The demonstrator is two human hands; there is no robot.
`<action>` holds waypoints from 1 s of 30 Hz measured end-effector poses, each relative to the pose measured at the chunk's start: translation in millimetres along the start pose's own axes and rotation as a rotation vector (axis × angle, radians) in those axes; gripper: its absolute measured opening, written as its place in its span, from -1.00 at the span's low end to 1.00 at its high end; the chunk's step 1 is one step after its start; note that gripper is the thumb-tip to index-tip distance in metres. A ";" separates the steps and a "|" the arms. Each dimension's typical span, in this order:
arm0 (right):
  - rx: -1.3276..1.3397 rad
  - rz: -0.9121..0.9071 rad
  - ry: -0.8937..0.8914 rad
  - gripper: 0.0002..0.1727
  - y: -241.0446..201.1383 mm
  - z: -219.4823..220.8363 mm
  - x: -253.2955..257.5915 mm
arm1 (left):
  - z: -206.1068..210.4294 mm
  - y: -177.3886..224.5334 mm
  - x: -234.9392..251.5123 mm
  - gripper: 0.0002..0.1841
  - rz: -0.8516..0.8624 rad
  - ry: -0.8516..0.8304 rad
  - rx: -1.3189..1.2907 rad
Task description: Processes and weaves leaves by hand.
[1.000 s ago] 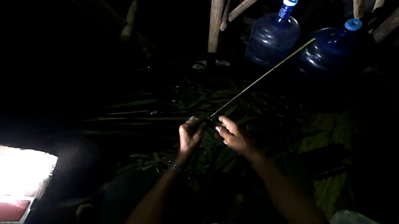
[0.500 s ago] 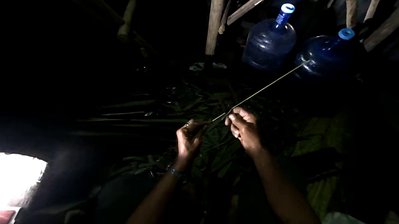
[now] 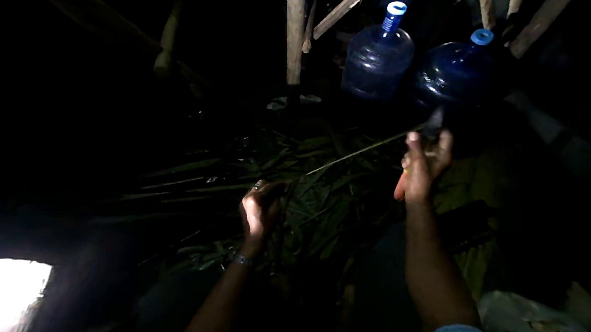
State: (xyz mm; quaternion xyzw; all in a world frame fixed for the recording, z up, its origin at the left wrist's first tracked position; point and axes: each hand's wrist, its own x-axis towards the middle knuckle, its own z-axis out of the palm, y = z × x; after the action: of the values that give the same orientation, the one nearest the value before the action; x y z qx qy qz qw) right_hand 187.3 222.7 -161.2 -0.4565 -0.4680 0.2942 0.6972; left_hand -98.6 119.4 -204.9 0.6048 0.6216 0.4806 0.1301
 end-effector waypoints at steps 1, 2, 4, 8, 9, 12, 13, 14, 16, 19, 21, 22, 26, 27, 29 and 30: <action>-0.148 -0.144 -0.166 -0.41 -0.6 -4.1 -3.0 | 0.7 0.4 -1.3 -0.81 0.050 -0.015 0.065; -0.316 -0.248 -0.358 -0.43 -4.1 -6.7 -7.0 | 1.4 1.0 -2.8 -0.80 0.102 -0.033 0.109; -0.655 -0.275 -0.662 -0.61 -8.9 -7.5 -19.6 | 3.4 0.7 -4.9 -0.79 0.199 -0.065 0.158; -0.839 -0.205 -0.807 -0.77 -15.6 -22.1 -33.0 | 4.8 -1.2 -2.8 -0.79 0.388 -0.039 0.218; -0.825 -0.225 -0.782 -0.77 -20.0 -30.0 -32.8 | 4.1 -0.4 -1.5 -0.80 0.414 -0.030 0.232; -0.901 -0.305 -0.667 -0.77 -26.9 -67.8 -32.2 | -3.0 -2.7 1.5 -0.80 0.428 -0.012 0.272; -0.947 -0.275 -0.608 -0.76 -28.1 -85.0 -33.0 | -6.4 -2.5 2.3 -0.80 0.423 0.014 0.284; -0.983 -0.170 -0.535 -0.73 -32.1 -102.8 -35.1 | -10.5 -2.7 2.8 -0.79 0.406 0.052 0.298; -0.947 0.063 -0.289 -0.69 -30.6 -142.0 -41.0 | -20.7 -2.5 4.2 -0.68 0.389 0.164 0.340; -0.752 0.300 0.113 -0.64 -13.2 -201.8 -56.4 | -36.1 -1.4 11.4 -0.46 0.473 0.332 0.385; -0.604 0.475 0.299 -0.63 -9.7 -227.1 -73.3 | -38.2 -4.6 13.9 -0.41 0.502 0.389 0.363; -0.507 0.541 0.371 -0.64 -7.4 -236.3 -81.2 | -36.7 -7.4 13.4 -0.40 0.497 0.384 0.346; -0.213 0.703 0.579 -0.73 15.0 -269.6 -98.6 | -21.8 -10.1 7.5 -0.51 0.438 0.276 0.277; -0.208 0.718 0.606 -0.71 22.6 -278.4 -100.7 | -18.2 -10.2 6.8 -0.54 0.432 0.249 0.268; -0.240 0.777 0.647 -0.66 34.4 -294.7 -98.8 | -12.7 -14.8 5.9 -0.57 0.423 0.206 0.250; -0.257 0.808 0.677 -0.66 38.6 -300.6 -94.1 | -11.5 -17.4 5.6 -0.58 0.421 0.194 0.243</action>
State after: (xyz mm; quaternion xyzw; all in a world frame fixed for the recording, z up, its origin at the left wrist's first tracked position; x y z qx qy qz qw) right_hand 428.3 51.2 -276.2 -0.7510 -0.0367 0.3156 0.5788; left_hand -119.3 122.7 -209.9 0.6831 0.5449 0.4745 -0.1064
